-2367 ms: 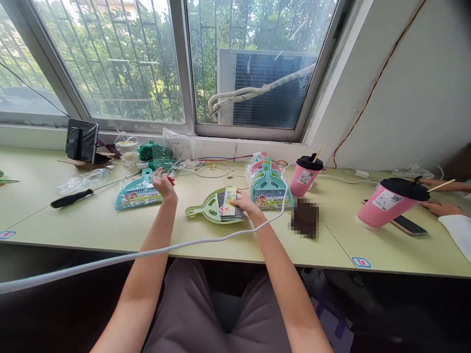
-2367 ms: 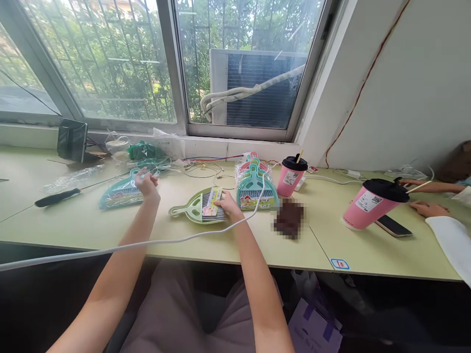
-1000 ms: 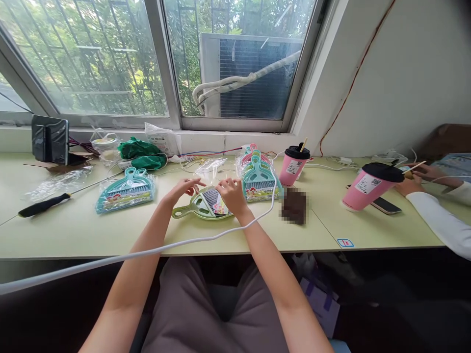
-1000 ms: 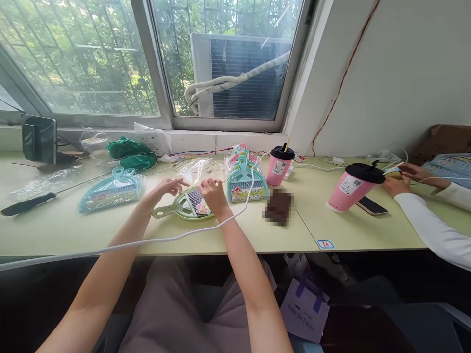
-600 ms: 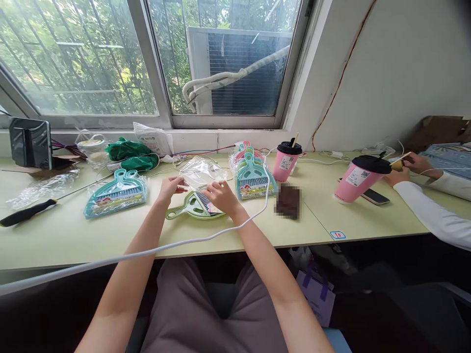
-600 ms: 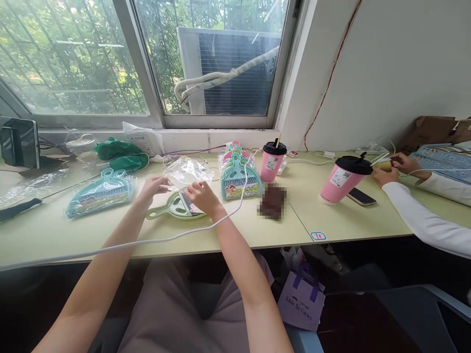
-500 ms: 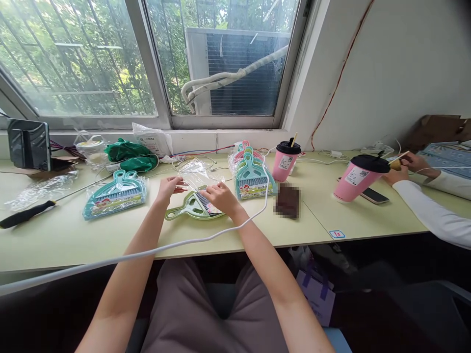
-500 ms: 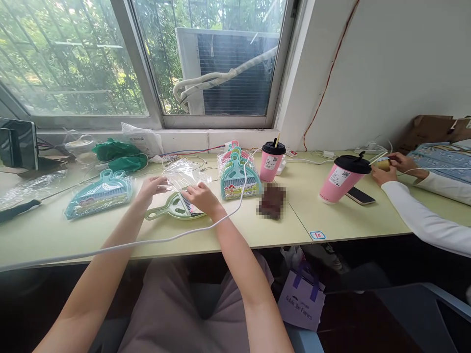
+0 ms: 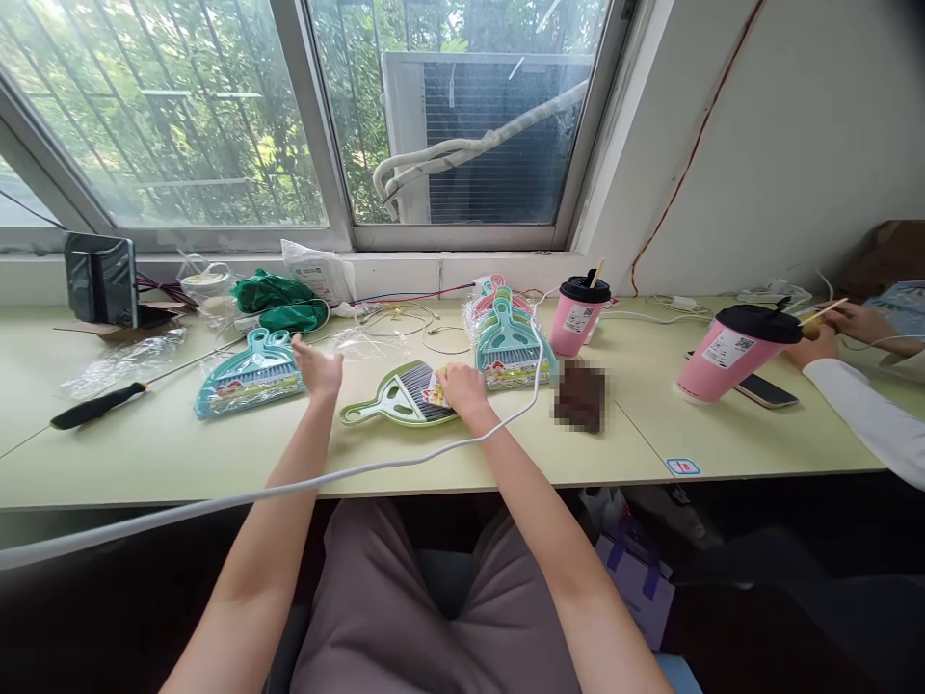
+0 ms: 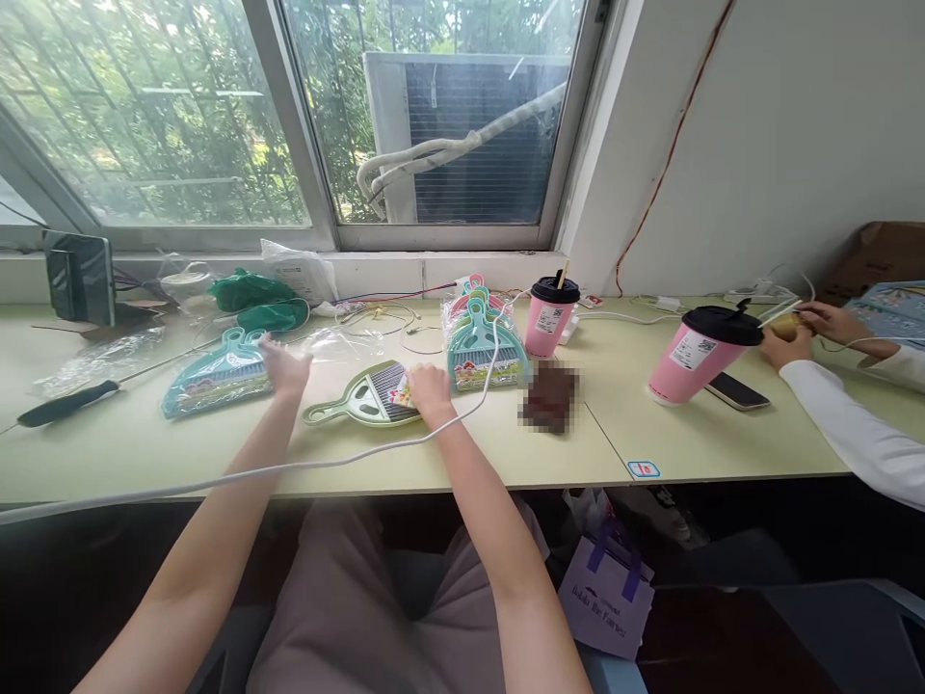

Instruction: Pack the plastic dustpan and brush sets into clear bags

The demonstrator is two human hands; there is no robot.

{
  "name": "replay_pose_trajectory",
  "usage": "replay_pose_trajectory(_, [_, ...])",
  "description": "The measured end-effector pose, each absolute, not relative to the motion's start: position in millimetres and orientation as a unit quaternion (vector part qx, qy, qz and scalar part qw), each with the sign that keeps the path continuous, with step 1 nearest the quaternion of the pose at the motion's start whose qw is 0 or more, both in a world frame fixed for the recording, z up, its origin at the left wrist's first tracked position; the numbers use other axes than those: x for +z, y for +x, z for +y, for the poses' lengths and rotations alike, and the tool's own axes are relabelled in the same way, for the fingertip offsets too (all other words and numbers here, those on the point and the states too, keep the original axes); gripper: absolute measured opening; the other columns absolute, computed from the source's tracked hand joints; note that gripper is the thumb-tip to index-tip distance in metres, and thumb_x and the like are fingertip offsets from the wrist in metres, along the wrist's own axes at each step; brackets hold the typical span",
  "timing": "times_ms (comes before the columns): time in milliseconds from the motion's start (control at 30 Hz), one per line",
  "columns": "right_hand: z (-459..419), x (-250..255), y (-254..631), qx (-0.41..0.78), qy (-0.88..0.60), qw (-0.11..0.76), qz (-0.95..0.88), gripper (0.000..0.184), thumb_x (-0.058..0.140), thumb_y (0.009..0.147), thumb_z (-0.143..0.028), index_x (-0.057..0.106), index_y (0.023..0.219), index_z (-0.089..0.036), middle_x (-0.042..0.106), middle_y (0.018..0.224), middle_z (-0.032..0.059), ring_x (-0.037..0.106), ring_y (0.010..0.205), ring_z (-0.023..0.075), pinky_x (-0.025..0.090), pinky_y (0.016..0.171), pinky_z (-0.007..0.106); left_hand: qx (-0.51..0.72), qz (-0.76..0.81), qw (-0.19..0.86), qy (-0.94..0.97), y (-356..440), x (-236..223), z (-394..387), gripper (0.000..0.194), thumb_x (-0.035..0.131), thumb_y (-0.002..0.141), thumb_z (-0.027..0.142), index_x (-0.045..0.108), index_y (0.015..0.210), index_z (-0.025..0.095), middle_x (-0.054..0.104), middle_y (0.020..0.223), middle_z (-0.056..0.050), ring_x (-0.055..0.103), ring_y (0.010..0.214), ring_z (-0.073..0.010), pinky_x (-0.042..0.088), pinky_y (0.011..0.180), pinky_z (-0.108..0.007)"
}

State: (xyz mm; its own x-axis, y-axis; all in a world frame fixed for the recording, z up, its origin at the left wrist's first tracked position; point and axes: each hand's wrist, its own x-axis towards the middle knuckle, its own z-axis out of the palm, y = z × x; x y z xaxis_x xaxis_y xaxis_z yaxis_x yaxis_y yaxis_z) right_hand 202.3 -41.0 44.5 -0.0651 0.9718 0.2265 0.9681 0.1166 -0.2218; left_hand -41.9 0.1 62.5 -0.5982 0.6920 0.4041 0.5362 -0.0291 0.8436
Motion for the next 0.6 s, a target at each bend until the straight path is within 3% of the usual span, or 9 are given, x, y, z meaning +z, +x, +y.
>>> replay_pose_trajectory(67, [-39.7,42.6,204.2,0.030,-0.679,0.189,-0.708,0.037,0.044,0.100,-0.038,0.070,0.102,-0.013,0.072,0.100,0.0166,0.069,0.092,0.0236,0.047,0.073,0.029,0.522,0.692,-0.088,0.490,-32.0,68.0,-17.5,0.078,0.067,0.077,0.021,0.029,0.145,0.016,0.025,0.158,-0.021,0.019,0.149,-0.0366,0.016,0.119,-0.060])
replay_pose_trajectory(133, [-38.7,40.4,205.9,0.051,-0.680,0.221,-0.697,0.033,0.048,0.098,-0.036,0.070,0.101,-0.013,0.071,0.100,0.0180,0.069,0.093,0.0241,0.047,0.073,0.030,0.479,0.631,-0.127,0.596,-19.1,69.8,-35.7,0.068,0.059,0.086,0.027,0.031,0.147,0.019,0.029,0.158,-0.016,0.020,0.149,-0.0331,0.013,0.121,-0.056])
replay_pose_trajectory(233, [-35.7,36.2,208.0,0.078,-0.676,0.243,-0.691,0.026,0.059,0.093,-0.033,0.070,0.104,-0.012,0.069,0.109,0.0195,0.066,0.101,0.0253,0.048,0.078,0.030,0.315,0.523,-0.061,0.789,-2.5,59.2,-56.8,0.057,0.051,0.092,0.041,0.040,0.145,0.021,0.043,0.151,-0.014,0.031,0.145,-0.0321,0.021,0.120,-0.051])
replay_pose_trajectory(333, [-30.7,31.5,209.6,0.106,-0.656,0.246,-0.706,0.026,0.065,0.088,-0.032,0.071,0.108,-0.015,0.068,0.114,0.0163,0.062,0.110,0.0246,0.047,0.086,0.031,0.149,0.460,0.019,0.875,4.4,40.9,-66.4,0.061,0.044,0.094,0.054,0.039,0.148,0.025,0.035,0.158,-0.012,0.026,0.147,-0.0321,0.021,0.118,-0.054])
replay_pose_trajectory(467, [-24.7,26.2,210.6,0.144,-0.606,0.245,-0.743,0.029,0.067,0.086,-0.025,0.071,0.114,-0.025,0.068,0.121,0.0099,0.059,0.116,0.0243,0.046,0.094,0.033,0.084,0.434,0.052,0.895,1.4,32.1,-67.7,0.068,0.037,0.095,0.063,0.028,0.154,0.030,0.027,0.161,-0.011,0.023,0.149,-0.0310,0.016,0.119,-0.056])
replay_pose_trajectory(600, [-21.2,23.9,210.3,0.204,-0.567,0.296,-0.741,0.037,0.064,0.083,-0.018,0.068,0.120,-0.025,0.065,0.129,0.0078,0.058,0.120,0.0219,0.045,0.099,0.033,0.063,0.392,0.019,0.918,-1.3,34.9,-70.3,0.075,0.048,0.087,0.070,0.033,0.152,0.037,0.027,0.162,-0.008,0.022,0.149,-0.0352,0.014,0.118,-0.059])
